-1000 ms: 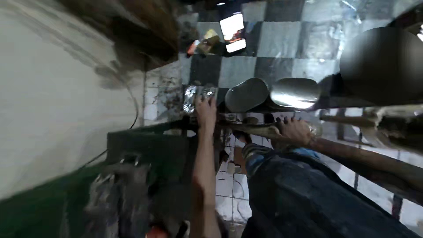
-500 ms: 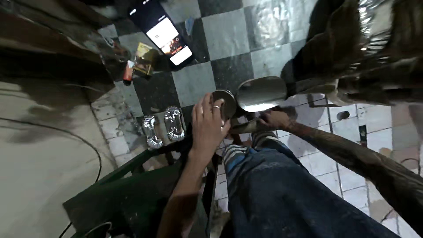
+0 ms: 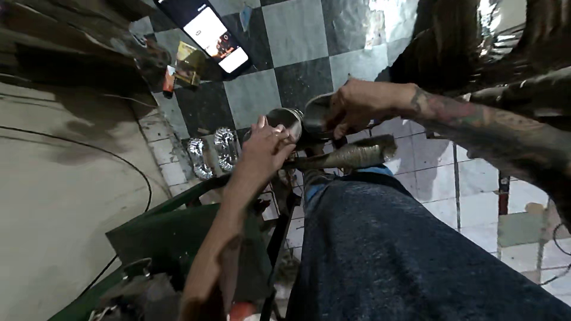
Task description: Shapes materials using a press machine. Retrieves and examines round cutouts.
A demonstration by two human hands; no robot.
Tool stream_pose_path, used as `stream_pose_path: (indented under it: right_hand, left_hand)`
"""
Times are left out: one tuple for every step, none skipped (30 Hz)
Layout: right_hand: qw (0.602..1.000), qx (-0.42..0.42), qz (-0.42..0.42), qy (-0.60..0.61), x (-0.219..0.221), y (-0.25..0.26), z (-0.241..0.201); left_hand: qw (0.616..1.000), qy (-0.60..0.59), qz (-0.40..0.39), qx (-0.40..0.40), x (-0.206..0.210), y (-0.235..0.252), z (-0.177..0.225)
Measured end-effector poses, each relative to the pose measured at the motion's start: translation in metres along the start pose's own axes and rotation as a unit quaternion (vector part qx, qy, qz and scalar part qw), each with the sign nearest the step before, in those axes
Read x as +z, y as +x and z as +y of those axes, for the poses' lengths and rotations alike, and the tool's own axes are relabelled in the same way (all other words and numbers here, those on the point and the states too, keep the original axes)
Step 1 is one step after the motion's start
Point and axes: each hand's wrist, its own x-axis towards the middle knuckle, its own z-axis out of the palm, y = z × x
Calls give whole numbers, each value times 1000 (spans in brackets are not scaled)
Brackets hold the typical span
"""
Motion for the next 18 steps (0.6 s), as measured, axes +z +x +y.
stream_pose_path:
  right_hand:
    - [1000,-15,-7,11,-4,2,4]
    - [999,-34,-9,19,-5,3,7]
    - [999,-44,-10,25,-7,3,8]
    - [999,-44,-11,30,-10,4,9]
    - [999,-42,-12,32,-11,4,10]
    - [998,-43,-10,33,-11,5,11]
    - [998,-45,-8,34,-10,5,12]
    - [998,-48,-4,29,-6,4,12]
    - [999,-49,2,17,0,2,10]
    - [999,-46,18,-4,8,-2,5]
    - [997,-41,48,-36,17,-6,0]
    - [994,-25,82,-67,28,-10,-7]
    - [987,-12,130,-91,42,-16,-14]
    - [978,-6,176,-111,57,-22,-21]
    - [964,-12,224,-141,67,-26,-25]
    - [948,-14,274,-163,69,-30,-30]
    - [929,-12,323,-182,66,-36,-39]
    - [913,-5,357,-195,60,-40,-49]
  left_hand:
    - [999,-21,-29,-1,-13,3,-4]
    - [998,-35,-55,-9,-23,7,-8]
    - [996,-46,-76,-23,-30,10,-12]
    - [995,-50,-86,-31,-34,13,-13]
    - [994,-46,-92,-34,-37,15,-13]
    - [994,-38,-96,-28,-38,17,-12]
    - [995,-24,-99,-20,-38,19,-12]
    - [995,-14,-100,-13,-36,19,-9]
    - [996,-4,-89,-5,-30,17,-5]
    - [998,15,-62,6,-20,13,-2]
    - [999,42,-30,4,-7,10,2]
    - [997,75,-1,-4,8,7,5]
    - [995,100,25,-8,23,3,6]
    - [991,121,61,9,35,-2,3]
    - [986,137,87,26,35,-5,3]
    - [982,146,111,39,25,-6,6]
    - [978,155,131,43,12,-9,13]
    - [976,157,146,37,2,-15,20]
